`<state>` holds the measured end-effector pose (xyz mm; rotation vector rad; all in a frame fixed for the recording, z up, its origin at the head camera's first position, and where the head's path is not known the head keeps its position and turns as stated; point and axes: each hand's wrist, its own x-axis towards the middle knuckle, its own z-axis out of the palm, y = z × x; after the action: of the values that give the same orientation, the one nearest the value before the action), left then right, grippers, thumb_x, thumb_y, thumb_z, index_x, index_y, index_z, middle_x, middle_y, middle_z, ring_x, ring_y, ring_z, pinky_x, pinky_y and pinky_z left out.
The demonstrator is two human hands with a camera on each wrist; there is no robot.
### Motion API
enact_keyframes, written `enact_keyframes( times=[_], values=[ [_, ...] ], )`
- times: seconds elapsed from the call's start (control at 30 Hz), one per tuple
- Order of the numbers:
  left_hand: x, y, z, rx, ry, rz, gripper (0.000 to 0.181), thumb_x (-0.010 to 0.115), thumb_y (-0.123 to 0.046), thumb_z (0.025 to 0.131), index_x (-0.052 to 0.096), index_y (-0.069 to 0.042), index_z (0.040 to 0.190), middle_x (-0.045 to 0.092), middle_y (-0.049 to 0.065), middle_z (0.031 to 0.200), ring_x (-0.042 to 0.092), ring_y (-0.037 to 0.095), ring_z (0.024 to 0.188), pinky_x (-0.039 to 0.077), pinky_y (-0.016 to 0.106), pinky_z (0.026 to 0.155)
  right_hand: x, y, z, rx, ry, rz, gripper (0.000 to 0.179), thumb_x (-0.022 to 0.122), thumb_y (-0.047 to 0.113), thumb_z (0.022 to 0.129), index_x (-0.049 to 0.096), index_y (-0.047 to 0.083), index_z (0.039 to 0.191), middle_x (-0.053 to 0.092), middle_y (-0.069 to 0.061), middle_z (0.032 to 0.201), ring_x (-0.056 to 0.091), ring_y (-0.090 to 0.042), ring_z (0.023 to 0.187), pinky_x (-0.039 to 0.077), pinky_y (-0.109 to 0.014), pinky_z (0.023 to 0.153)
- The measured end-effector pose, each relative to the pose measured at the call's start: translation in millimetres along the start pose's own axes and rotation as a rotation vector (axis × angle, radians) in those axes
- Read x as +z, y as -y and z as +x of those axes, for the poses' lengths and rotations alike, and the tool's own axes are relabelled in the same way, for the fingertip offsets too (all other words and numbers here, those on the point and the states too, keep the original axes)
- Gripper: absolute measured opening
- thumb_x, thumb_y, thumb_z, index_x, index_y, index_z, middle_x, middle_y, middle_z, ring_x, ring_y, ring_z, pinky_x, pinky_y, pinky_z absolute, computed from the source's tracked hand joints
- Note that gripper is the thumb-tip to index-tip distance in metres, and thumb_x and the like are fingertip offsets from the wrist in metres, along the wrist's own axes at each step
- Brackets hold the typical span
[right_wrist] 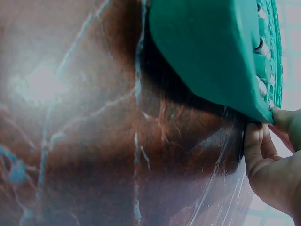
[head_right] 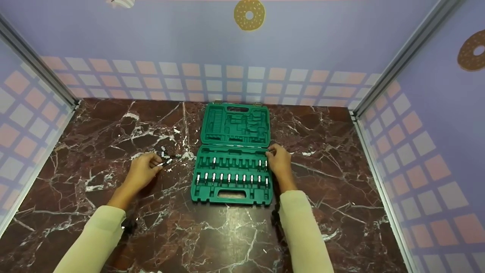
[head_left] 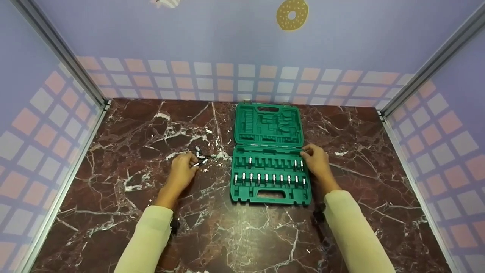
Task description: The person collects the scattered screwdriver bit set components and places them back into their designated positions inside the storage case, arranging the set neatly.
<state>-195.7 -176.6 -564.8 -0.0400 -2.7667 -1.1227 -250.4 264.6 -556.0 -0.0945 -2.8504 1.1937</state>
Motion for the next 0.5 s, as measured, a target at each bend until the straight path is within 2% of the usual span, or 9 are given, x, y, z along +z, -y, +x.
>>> enact_keyframes(
  times=[0.27,0.5],
  values=[
    [-4.0,-3.2,1.5,-0.01,-0.08,-0.01,0.016,0.075,0.009,0.08,0.07,0.003,0.094,0.071,0.019,0.09,0.068,0.033,0.085,0.058,0.046,0.081,-1,0,0.1,-0.009,-0.006,0.018,0.017,0.066,0.009,0.1,0.071,-0.002,0.112,0.074,-0.027,0.106,0.068,-0.043,0.1,0.049,-0.058,0.096],
    [-8.5,-14.8,2.7,-0.001,-0.145,-0.1,0.012,0.073,0.009,0.079,0.072,0.003,0.089,0.07,0.018,0.09,0.071,0.03,0.081,0.06,0.038,0.076,-1,0,-0.3,-0.005,0.006,0.009,0.018,0.065,0.01,0.101,0.07,-0.003,0.113,0.074,-0.027,0.106,0.068,-0.044,0.099,0.053,-0.058,0.09]
  ],
)
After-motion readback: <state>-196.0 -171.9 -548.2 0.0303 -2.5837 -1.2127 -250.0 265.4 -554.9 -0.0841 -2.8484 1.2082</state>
